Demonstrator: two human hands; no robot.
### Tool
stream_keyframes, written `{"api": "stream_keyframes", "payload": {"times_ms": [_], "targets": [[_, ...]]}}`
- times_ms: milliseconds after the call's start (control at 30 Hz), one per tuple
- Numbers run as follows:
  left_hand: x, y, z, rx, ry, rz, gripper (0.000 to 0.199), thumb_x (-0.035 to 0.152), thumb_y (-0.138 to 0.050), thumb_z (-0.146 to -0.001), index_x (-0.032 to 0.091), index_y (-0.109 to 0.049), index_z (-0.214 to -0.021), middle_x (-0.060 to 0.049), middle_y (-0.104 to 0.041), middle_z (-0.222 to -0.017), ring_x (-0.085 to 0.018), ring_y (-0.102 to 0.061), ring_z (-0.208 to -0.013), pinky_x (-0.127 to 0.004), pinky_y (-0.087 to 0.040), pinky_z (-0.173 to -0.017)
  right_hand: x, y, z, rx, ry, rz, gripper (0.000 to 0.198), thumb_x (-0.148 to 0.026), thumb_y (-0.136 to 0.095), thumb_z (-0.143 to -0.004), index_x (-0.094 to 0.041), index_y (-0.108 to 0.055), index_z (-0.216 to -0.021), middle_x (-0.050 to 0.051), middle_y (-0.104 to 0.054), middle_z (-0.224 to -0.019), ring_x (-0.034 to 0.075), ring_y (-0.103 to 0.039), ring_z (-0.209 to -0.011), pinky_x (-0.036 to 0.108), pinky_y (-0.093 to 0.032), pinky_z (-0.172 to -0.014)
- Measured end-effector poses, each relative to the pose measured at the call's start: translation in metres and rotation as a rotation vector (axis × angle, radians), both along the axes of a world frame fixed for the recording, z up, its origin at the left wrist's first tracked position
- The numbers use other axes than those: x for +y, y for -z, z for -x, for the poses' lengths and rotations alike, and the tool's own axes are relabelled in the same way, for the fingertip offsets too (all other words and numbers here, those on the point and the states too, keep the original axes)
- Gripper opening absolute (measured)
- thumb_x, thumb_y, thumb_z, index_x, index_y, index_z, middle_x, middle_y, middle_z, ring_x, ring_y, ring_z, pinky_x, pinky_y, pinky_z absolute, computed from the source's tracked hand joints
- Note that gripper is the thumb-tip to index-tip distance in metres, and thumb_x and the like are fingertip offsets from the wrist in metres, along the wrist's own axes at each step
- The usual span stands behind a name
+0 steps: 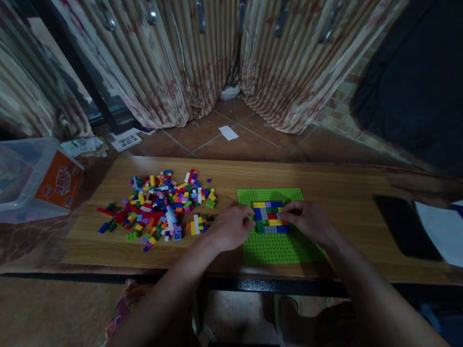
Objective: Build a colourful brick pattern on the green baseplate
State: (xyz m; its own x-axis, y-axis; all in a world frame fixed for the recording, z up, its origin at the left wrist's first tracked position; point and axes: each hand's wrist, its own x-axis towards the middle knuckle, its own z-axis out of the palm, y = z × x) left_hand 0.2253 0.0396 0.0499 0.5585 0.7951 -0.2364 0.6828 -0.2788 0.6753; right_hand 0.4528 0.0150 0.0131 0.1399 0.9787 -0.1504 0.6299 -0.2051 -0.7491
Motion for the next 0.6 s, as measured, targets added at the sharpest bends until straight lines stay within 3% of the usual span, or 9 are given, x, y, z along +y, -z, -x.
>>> {"api": "stream_keyframes", "payload": {"times_ms": [600], "targets": [[-0.0074, 0.0103, -0.0074, 0.002, 0.037, -0.036, 0.034, 0.023, -0.051, -0.085, 0.018, -0.061, -0.117, -0.006, -0.072, -0.099, -0.019, -0.066, -0.092, -0.030, -0.048, -0.084, 0.0034, 0.0034, -0.0006, -0.046, 0.018, 0.005, 0.010, -0.028, -0.065, -0.067, -0.020, -0.070, -0.070, 0.003, -0.072, -0.070, 0.018, -0.065, -0.064, 0.031, -0.049, -0.063]]}}
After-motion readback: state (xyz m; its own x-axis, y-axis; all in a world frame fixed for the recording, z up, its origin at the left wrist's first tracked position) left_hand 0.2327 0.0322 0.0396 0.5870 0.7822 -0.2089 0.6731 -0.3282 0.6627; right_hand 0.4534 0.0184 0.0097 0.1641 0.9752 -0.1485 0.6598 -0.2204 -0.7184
